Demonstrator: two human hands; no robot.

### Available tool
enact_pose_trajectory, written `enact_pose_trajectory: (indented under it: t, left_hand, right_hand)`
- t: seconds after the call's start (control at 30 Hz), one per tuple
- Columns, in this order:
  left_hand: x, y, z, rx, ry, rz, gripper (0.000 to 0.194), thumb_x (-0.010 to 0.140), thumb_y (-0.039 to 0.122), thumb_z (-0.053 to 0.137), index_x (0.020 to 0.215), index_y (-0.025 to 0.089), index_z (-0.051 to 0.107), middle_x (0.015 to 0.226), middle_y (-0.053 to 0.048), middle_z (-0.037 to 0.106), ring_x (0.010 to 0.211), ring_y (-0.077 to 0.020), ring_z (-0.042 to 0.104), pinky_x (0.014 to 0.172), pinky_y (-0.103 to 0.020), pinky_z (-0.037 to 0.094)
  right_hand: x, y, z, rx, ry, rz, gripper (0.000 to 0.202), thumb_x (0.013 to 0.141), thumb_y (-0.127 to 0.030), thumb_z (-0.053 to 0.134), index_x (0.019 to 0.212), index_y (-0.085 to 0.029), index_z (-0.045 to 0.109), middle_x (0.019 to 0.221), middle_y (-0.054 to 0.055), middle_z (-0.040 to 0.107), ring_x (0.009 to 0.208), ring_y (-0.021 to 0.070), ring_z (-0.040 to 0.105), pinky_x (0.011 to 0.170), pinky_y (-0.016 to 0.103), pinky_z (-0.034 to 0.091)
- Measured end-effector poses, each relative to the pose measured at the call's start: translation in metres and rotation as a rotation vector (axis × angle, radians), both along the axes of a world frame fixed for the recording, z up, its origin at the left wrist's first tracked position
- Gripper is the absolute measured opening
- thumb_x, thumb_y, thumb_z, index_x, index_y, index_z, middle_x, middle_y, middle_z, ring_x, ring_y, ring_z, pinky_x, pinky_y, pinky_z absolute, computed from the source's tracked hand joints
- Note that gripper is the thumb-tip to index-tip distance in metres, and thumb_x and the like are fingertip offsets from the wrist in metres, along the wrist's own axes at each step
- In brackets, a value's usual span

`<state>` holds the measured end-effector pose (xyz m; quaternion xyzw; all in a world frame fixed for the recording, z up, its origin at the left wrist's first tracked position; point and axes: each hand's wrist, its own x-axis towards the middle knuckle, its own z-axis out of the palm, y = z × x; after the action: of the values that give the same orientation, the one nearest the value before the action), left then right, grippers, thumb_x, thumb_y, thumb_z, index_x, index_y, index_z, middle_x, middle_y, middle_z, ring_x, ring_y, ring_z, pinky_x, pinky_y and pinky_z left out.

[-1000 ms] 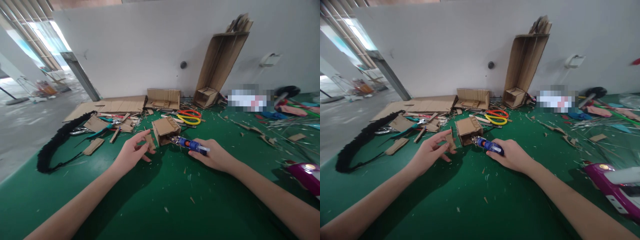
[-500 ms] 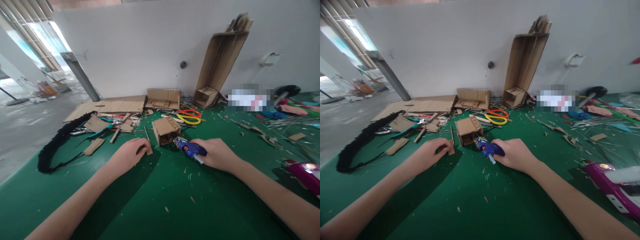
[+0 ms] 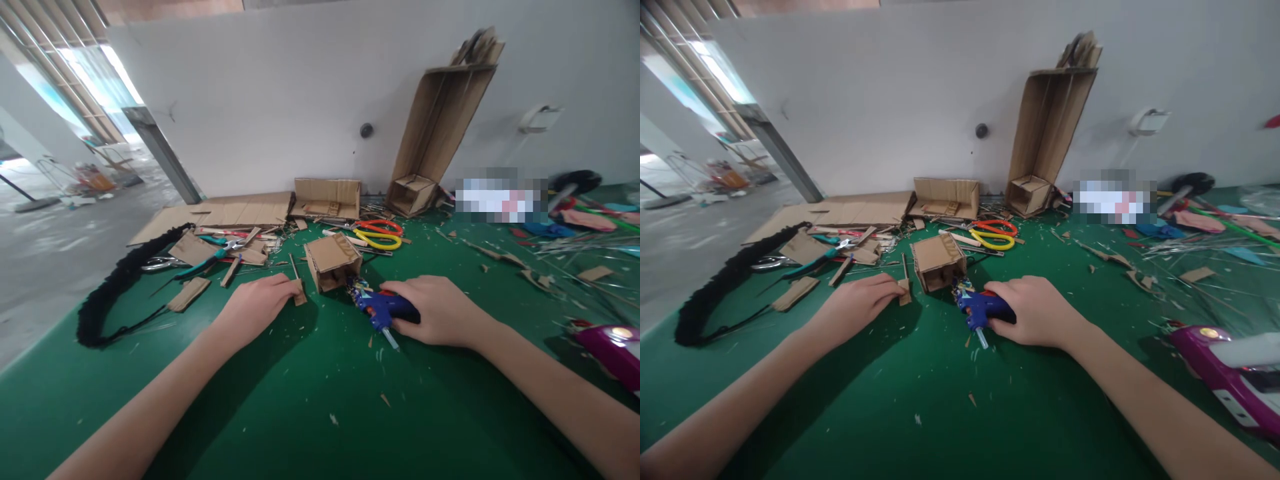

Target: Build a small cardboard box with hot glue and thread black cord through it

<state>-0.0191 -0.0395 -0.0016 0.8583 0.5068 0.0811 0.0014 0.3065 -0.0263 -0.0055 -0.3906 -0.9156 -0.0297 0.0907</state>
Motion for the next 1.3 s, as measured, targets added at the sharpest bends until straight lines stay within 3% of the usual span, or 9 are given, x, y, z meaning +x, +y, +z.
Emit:
enact_pose_trajectory:
  t: [0.27, 0.53, 0.77, 0.87, 0.97, 1.03, 1.1, 1.17, 1.3]
  left_hand:
    - [-0.003, 0.006, -0.005, 0.076, 0.229, 0.023, 0.027, 0.092, 0.016, 0.032, 0.100, 0.017, 0.058, 0.094, -0.006, 0.059, 0.076, -0.0176, 0.061, 0.062, -0.026, 0.045]
    - [-0.001, 0.006, -0.001, 0.102, 0.286, 0.033, 0.028, 0.083, 0.003, 0.034, 0.093, 0.016, 0.056, 0.093, -0.009, 0.056, 0.085, -0.0213, 0.058, 0.064, -0.029, 0.046]
    - [-0.004, -0.004, 0.007, 0.039, -0.043, 0.101, 0.017, 0.092, 0.015, 0.030, 0.095, 0.020, 0.045, 0.102, -0.006, 0.052, 0.073, -0.0164, 0.057, 0.064, -0.029, 0.043]
    - [0.011, -0.019, 0.015, 0.037, -0.277, 0.004, 0.015, 0.090, 0.011, 0.029, 0.093, 0.021, 0.040, 0.103, -0.007, 0.049, 0.082, -0.0163, 0.055, 0.073, -0.032, 0.045]
    - [0.035, -0.040, 0.019, -0.050, -0.423, -0.120, 0.017, 0.086, 0.007, 0.032, 0.092, 0.021, 0.039, 0.104, -0.006, 0.048, 0.082, -0.0148, 0.052, 0.076, -0.032, 0.045]
    - [0.052, -0.054, 0.016, -0.146, -0.492, -0.185, 0.019, 0.085, 0.005, 0.034, 0.091, 0.022, 0.040, 0.103, -0.006, 0.048, 0.079, -0.0140, 0.052, 0.072, -0.030, 0.046]
    - [0.064, -0.065, 0.011, -0.228, -0.548, -0.212, 0.017, 0.086, 0.006, 0.034, 0.089, 0.022, 0.040, 0.101, -0.005, 0.049, 0.079, -0.0143, 0.052, 0.071, -0.029, 0.046]
    - [0.071, -0.070, 0.006, -0.277, -0.585, -0.213, 0.016, 0.087, 0.007, 0.032, 0.088, 0.022, 0.039, 0.100, -0.005, 0.049, 0.079, -0.0140, 0.051, 0.070, -0.029, 0.046]
    - [0.072, -0.068, 0.006, -0.374, -0.618, -0.227, 0.015, 0.091, 0.010, 0.031, 0.086, 0.022, 0.038, 0.099, -0.003, 0.047, 0.079, -0.0128, 0.047, 0.071, -0.027, 0.044]
  right_hand:
    - [-0.002, -0.001, 0.004, 0.023, -0.013, 0.077, 0.044, 0.083, -0.039, 0.051, 0.118, -0.013, 0.058, 0.088, 0.011, 0.068, 0.077, 0.0231, 0.060, 0.070, 0.037, 0.043]
    - [-0.001, -0.002, 0.008, 0.046, 0.055, 0.109, 0.044, 0.081, -0.038, 0.055, 0.118, -0.016, 0.057, 0.106, 0.014, 0.060, 0.094, 0.0266, 0.056, 0.079, 0.043, 0.045]
    - [-0.003, -0.007, 0.013, 0.156, 0.205, 0.089, 0.035, 0.089, -0.033, 0.049, 0.119, -0.016, 0.050, 0.104, 0.013, 0.061, 0.093, 0.0253, 0.057, 0.079, 0.042, 0.046]
    - [-0.014, -0.020, 0.025, 0.036, 0.330, 0.068, 0.037, 0.089, -0.034, 0.050, 0.123, -0.020, 0.044, 0.102, 0.010, 0.061, 0.085, 0.0204, 0.059, 0.072, 0.035, 0.049]
    - [-0.032, -0.038, 0.033, -0.072, 0.350, 0.176, 0.043, 0.087, -0.037, 0.056, 0.125, -0.021, 0.043, 0.110, 0.010, 0.059, 0.093, 0.0201, 0.059, 0.075, 0.033, 0.050]
    - [-0.044, -0.048, 0.033, -0.084, 0.337, 0.281, 0.033, 0.088, -0.036, 0.055, 0.116, -0.020, 0.048, 0.110, 0.010, 0.060, 0.096, 0.0199, 0.058, 0.075, 0.031, 0.049]
    - [-0.050, -0.054, 0.029, -0.091, 0.324, 0.342, 0.013, 0.092, -0.029, 0.048, 0.098, -0.019, 0.054, 0.096, 0.006, 0.063, 0.087, 0.0172, 0.059, 0.071, 0.029, 0.047]
    - [-0.053, -0.057, 0.024, -0.106, 0.313, 0.344, 0.013, 0.093, -0.021, 0.043, 0.085, -0.019, 0.053, 0.083, 0.003, 0.063, 0.075, 0.0151, 0.058, 0.064, 0.028, 0.045]
    - [-0.049, -0.058, 0.022, -0.150, 0.314, 0.304, 0.006, 0.087, -0.018, 0.049, 0.083, -0.019, 0.051, 0.078, 0.001, 0.062, 0.066, 0.0135, 0.055, 0.057, 0.027, 0.039]
